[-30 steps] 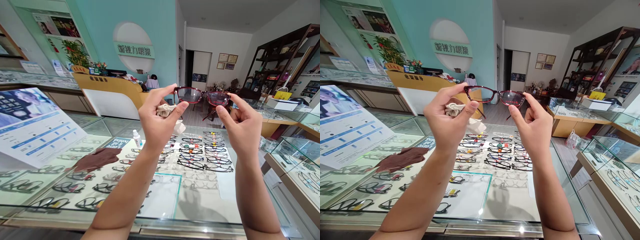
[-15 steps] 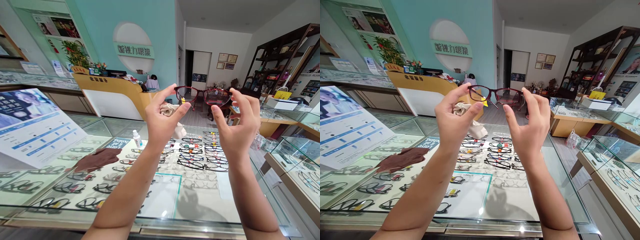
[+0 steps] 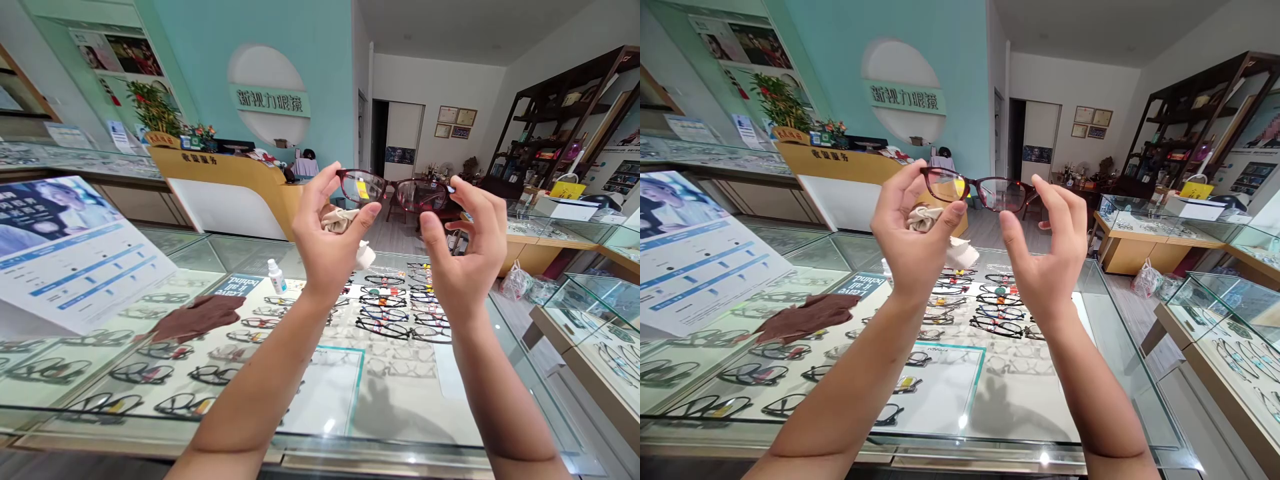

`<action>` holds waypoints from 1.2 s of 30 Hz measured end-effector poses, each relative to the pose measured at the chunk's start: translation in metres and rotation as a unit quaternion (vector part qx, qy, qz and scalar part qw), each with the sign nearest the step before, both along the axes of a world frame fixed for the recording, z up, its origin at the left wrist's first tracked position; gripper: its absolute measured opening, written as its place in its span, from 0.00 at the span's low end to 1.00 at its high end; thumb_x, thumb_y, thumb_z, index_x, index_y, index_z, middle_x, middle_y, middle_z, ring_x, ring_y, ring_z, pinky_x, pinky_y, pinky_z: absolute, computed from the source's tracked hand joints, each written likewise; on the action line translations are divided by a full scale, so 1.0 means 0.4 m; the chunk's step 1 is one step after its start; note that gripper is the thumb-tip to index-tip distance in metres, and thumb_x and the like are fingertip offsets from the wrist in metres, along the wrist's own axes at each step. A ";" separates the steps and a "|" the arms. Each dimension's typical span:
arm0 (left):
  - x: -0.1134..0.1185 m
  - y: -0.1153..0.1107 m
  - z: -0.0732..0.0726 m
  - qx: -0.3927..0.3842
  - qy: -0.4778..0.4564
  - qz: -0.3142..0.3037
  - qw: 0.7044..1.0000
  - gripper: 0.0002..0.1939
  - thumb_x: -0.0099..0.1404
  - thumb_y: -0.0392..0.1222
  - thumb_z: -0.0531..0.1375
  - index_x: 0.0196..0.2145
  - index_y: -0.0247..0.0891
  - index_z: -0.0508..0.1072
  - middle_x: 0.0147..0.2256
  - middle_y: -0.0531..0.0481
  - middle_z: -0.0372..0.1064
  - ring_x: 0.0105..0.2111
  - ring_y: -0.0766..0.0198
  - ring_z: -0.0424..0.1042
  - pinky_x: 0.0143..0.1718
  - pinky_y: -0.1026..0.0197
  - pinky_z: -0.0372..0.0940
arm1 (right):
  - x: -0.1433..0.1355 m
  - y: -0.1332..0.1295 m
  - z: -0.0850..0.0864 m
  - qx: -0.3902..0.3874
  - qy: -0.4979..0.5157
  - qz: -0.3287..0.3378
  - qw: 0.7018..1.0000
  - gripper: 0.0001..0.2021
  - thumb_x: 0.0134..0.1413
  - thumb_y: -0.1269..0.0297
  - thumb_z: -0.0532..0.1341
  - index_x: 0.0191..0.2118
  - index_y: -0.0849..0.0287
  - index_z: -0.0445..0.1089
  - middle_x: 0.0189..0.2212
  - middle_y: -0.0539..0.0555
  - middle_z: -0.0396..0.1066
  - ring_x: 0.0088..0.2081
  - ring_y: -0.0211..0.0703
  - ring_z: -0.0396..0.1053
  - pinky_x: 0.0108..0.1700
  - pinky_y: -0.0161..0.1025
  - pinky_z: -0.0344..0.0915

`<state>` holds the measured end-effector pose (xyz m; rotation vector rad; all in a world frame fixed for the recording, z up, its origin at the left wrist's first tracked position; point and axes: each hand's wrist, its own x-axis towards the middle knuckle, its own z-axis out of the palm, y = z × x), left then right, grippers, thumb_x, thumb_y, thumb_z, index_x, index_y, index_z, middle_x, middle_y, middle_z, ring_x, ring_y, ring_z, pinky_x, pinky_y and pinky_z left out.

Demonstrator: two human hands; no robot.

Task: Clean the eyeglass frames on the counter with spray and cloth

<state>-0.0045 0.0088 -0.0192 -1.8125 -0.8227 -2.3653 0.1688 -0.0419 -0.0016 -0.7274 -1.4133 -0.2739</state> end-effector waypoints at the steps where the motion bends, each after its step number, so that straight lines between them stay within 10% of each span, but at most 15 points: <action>1: 0.001 0.001 -0.001 0.007 -0.001 0.003 1.000 0.37 0.62 0.64 0.71 0.63 0.48 0.71 0.61 0.41 0.71 0.64 0.45 0.71 0.54 0.50 0.73 | 0.000 0.003 0.000 0.003 0.011 0.009 1.000 0.16 0.69 0.56 0.61 0.59 0.47 0.74 0.54 0.59 0.73 0.56 0.54 0.72 0.47 0.51 0.77; 25: 0.038 -0.027 -0.008 0.068 0.002 0.056 0.996 0.32 0.66 0.65 0.68 0.61 0.49 0.69 0.60 0.45 0.71 0.28 0.69 0.69 0.30 0.54 0.66 | 0.034 0.054 0.000 -0.084 0.153 0.201 0.964 0.15 0.69 0.47 0.60 0.48 0.51 0.77 0.48 0.56 0.78 0.49 0.46 0.79 0.39 0.40 0.76; 36: 0.045 -0.036 -0.009 0.062 -0.010 -0.004 0.998 0.30 0.65 0.58 0.72 0.60 0.51 0.69 0.61 0.47 0.70 0.43 0.59 0.77 0.40 0.51 0.73 | 0.041 0.067 -0.002 -0.090 0.090 0.202 0.971 0.20 0.72 0.42 0.54 0.54 0.48 0.74 0.50 0.57 0.78 0.48 0.46 0.81 0.35 0.39 0.75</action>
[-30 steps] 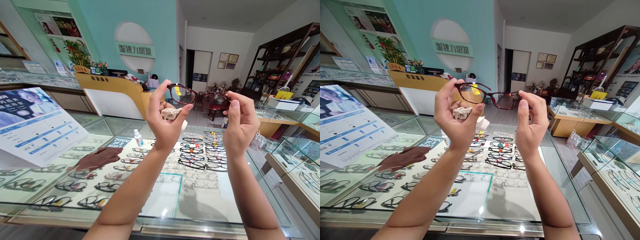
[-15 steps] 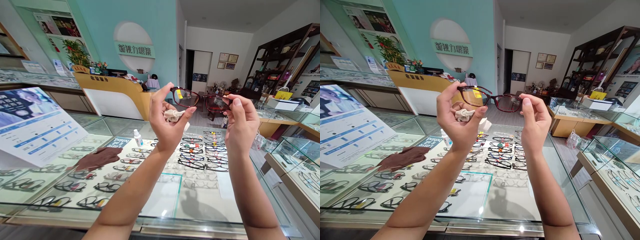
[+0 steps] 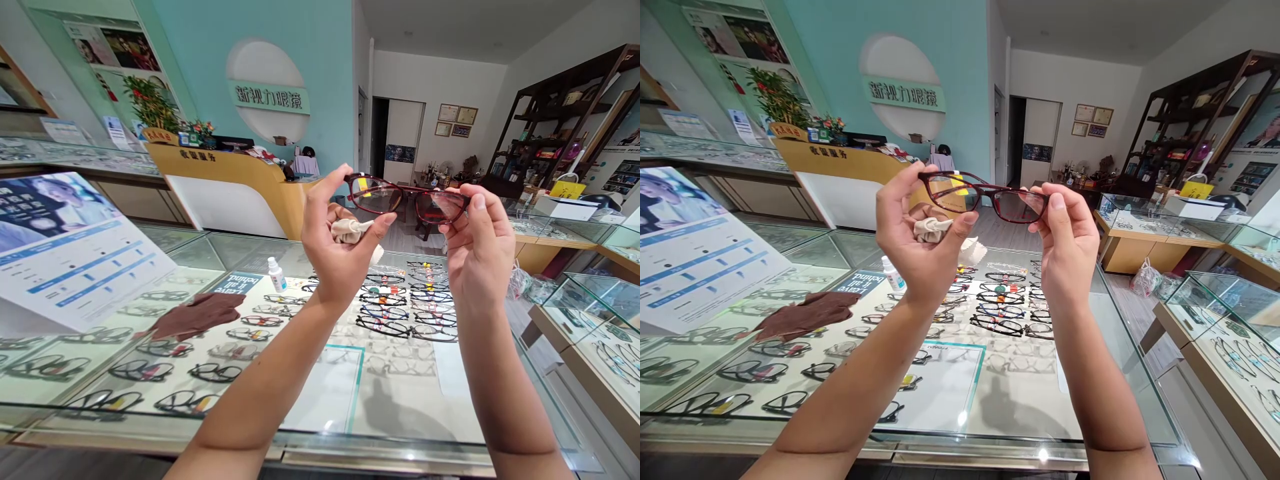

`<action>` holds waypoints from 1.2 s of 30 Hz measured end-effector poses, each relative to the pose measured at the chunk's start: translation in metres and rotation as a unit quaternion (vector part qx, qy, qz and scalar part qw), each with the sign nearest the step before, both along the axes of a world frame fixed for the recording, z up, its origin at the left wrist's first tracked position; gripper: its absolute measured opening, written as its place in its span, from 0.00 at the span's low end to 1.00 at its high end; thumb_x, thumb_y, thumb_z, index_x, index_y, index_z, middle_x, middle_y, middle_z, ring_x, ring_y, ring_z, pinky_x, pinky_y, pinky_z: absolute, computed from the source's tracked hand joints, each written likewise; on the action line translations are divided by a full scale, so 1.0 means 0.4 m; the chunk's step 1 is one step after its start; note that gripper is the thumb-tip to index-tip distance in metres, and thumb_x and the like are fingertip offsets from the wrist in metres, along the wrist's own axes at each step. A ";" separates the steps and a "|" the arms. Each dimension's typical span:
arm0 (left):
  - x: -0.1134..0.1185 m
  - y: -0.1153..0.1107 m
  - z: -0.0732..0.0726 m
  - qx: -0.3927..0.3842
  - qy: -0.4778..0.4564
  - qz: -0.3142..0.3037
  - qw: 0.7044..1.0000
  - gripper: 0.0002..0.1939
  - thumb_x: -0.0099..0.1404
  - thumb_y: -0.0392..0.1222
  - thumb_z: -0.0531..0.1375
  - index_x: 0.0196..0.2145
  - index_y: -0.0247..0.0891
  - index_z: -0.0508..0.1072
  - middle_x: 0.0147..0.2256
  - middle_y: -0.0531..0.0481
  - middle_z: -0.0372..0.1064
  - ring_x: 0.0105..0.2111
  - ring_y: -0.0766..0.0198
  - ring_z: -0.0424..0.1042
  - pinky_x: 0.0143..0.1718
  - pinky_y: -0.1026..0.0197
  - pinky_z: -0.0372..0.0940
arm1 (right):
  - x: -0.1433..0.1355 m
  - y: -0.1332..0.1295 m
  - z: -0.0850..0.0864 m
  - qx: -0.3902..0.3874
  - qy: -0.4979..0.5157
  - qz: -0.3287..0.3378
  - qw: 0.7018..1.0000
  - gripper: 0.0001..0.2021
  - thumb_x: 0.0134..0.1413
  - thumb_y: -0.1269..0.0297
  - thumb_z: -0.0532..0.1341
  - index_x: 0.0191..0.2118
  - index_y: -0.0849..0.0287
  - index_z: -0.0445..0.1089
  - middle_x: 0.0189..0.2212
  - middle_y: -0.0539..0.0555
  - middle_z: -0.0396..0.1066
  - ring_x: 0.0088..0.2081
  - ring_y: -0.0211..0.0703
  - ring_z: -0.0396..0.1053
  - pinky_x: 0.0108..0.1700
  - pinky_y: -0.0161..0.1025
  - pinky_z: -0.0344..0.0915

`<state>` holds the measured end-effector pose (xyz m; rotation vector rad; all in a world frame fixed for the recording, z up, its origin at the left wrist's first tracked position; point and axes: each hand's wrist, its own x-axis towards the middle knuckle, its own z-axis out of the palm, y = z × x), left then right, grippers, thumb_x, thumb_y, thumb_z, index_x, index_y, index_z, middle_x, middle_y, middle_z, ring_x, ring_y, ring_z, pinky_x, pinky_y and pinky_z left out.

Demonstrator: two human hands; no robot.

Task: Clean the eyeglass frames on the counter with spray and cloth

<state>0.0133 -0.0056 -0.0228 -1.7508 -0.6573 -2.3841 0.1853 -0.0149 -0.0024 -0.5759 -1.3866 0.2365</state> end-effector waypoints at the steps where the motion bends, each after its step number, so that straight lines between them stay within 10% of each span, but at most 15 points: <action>1: 0.001 0.002 -0.001 0.000 -0.001 0.000 1.000 0.30 0.65 0.58 0.72 0.60 0.51 0.69 0.61 0.47 0.69 0.47 0.56 0.77 0.42 0.50 0.74 | 0.000 0.001 -0.001 -0.004 0.003 0.001 1.000 0.20 0.72 0.43 0.54 0.54 0.48 0.74 0.50 0.57 0.79 0.47 0.46 0.81 0.35 0.39 0.75; 14: -0.006 0.011 0.005 -0.081 0.031 -0.053 0.995 0.38 0.65 0.68 0.67 0.65 0.52 0.63 0.54 0.42 0.75 0.52 0.49 0.79 0.47 0.50 0.76 | 0.013 0.011 0.001 -0.007 0.062 0.009 0.998 0.16 0.67 0.45 0.63 0.47 0.52 0.76 0.46 0.54 0.79 0.48 0.44 0.80 0.50 0.44 0.77; 23: 0.009 0.018 0.019 0.036 -0.029 -0.215 0.976 0.28 0.59 0.54 0.77 0.52 0.51 0.70 0.43 0.51 0.81 0.40 0.60 0.83 0.43 0.56 0.78 | 0.016 -0.002 0.005 -0.063 0.098 0.118 0.986 0.11 0.64 0.50 0.67 0.43 0.50 0.77 0.41 0.50 0.82 0.45 0.42 0.80 0.53 0.44 0.76; 36: 0.021 -0.008 0.012 -0.011 -0.060 -0.180 0.982 0.33 0.57 0.54 0.78 0.53 0.49 0.68 0.41 0.50 0.78 0.39 0.58 0.81 0.39 0.58 0.75 | 0.022 0.021 -0.004 -0.111 0.087 0.119 0.983 0.14 0.62 0.47 0.67 0.42 0.50 0.77 0.41 0.50 0.81 0.44 0.42 0.79 0.45 0.40 0.76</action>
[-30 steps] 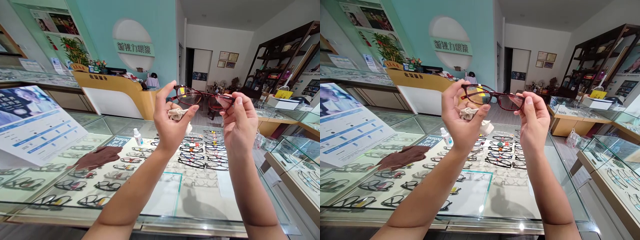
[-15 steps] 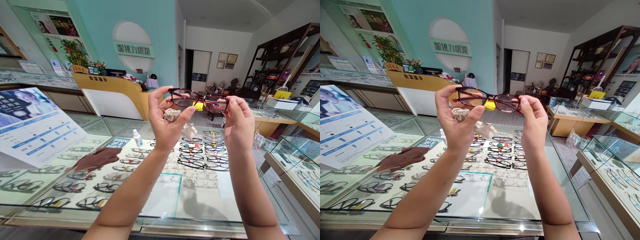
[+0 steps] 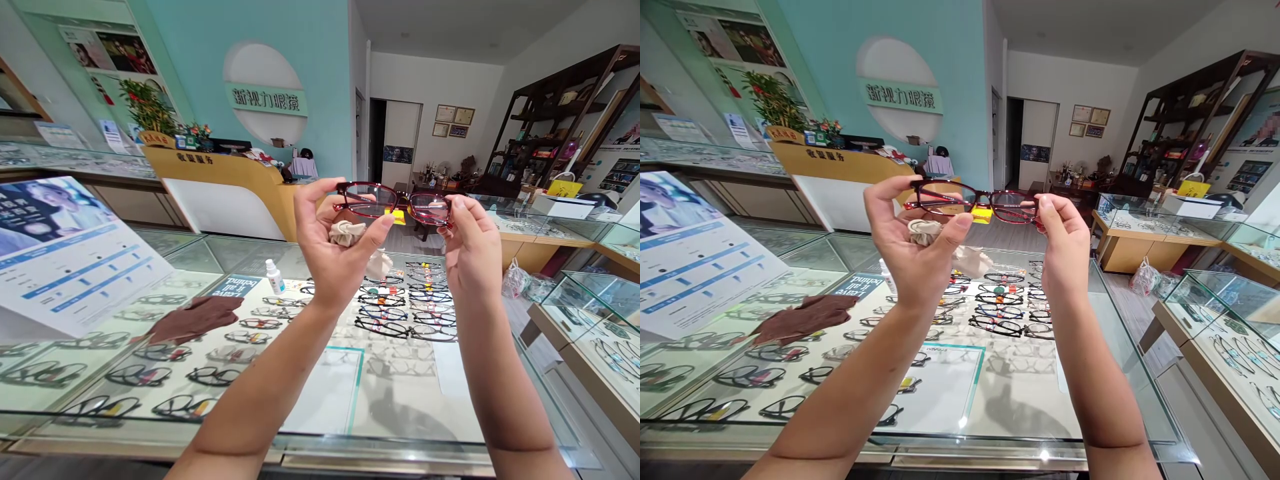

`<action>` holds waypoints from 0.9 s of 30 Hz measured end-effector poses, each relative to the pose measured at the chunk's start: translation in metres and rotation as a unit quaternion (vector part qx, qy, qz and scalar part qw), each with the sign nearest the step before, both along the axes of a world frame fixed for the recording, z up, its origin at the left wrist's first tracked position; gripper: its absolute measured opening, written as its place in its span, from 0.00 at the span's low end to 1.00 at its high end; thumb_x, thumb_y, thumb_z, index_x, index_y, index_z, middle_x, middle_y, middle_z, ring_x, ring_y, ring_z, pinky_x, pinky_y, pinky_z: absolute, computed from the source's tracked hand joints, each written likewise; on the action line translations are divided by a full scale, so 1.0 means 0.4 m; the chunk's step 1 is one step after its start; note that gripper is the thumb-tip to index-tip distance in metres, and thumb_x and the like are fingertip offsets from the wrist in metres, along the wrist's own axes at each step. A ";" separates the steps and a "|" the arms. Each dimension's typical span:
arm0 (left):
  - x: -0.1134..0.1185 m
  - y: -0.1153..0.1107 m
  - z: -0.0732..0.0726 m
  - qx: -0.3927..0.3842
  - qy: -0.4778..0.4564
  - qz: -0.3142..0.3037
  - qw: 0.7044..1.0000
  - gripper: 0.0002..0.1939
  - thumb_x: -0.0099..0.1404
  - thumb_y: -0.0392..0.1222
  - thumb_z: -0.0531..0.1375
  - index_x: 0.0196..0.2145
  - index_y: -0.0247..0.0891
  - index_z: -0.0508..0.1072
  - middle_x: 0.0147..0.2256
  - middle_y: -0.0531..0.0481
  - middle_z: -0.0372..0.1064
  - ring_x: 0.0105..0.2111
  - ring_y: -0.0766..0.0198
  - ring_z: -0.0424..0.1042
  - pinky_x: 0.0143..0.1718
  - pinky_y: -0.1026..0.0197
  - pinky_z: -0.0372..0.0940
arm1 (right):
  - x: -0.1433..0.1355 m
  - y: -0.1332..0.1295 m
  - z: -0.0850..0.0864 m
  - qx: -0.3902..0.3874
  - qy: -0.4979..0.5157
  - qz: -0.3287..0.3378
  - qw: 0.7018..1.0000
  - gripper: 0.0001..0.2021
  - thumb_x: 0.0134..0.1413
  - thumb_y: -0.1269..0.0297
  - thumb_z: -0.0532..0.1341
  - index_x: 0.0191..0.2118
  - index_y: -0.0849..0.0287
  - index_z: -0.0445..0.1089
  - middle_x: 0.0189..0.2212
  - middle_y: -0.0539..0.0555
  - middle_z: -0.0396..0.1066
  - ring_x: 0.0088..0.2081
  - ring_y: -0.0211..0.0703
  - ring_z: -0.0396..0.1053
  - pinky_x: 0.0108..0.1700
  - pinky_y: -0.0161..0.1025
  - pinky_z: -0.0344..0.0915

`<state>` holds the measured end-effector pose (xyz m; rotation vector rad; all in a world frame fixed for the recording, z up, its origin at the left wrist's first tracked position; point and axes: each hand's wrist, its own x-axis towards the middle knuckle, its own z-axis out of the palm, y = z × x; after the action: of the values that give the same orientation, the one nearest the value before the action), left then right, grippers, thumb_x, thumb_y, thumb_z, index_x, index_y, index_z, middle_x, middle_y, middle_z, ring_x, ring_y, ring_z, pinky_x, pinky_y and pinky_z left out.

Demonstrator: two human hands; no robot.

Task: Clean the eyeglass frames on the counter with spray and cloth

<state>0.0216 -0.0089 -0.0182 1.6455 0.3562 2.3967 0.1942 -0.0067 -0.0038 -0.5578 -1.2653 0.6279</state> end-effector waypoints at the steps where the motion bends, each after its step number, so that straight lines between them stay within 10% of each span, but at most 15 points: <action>1: 0.005 -0.005 0.003 0.005 -0.008 0.002 1.000 0.32 0.57 0.53 0.78 0.52 0.48 0.68 0.40 0.51 0.78 0.38 0.60 0.81 0.38 0.59 0.75 | 0.001 0.002 -0.001 0.000 -0.006 -0.001 1.000 0.14 0.62 0.46 0.67 0.43 0.51 0.77 0.42 0.50 0.81 0.44 0.42 0.79 0.45 0.40 0.76; 22: -0.020 0.031 -0.001 -0.108 -0.016 -0.117 0.987 0.31 0.59 0.56 0.76 0.54 0.48 0.69 0.44 0.48 0.78 0.39 0.61 0.80 0.35 0.62 0.72 | -0.007 -0.023 -0.002 0.069 -0.041 -0.038 0.996 0.14 0.67 0.46 0.63 0.46 0.50 0.75 0.44 0.51 0.78 0.48 0.44 0.78 0.50 0.43 0.76; 27: -0.031 0.019 0.014 -0.199 -0.034 -0.238 0.950 0.31 0.57 0.55 0.77 0.53 0.47 0.71 0.41 0.51 0.78 0.27 0.70 0.73 0.24 0.66 0.64 | -0.011 -0.037 0.005 0.088 -0.046 -0.013 0.995 0.15 0.67 0.45 0.62 0.47 0.48 0.76 0.45 0.50 0.78 0.48 0.44 0.78 0.52 0.45 0.75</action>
<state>0.0093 -0.0013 -0.0124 1.2858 0.3533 1.8709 0.1897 -0.0216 -0.0019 -0.4615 -1.3829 0.4677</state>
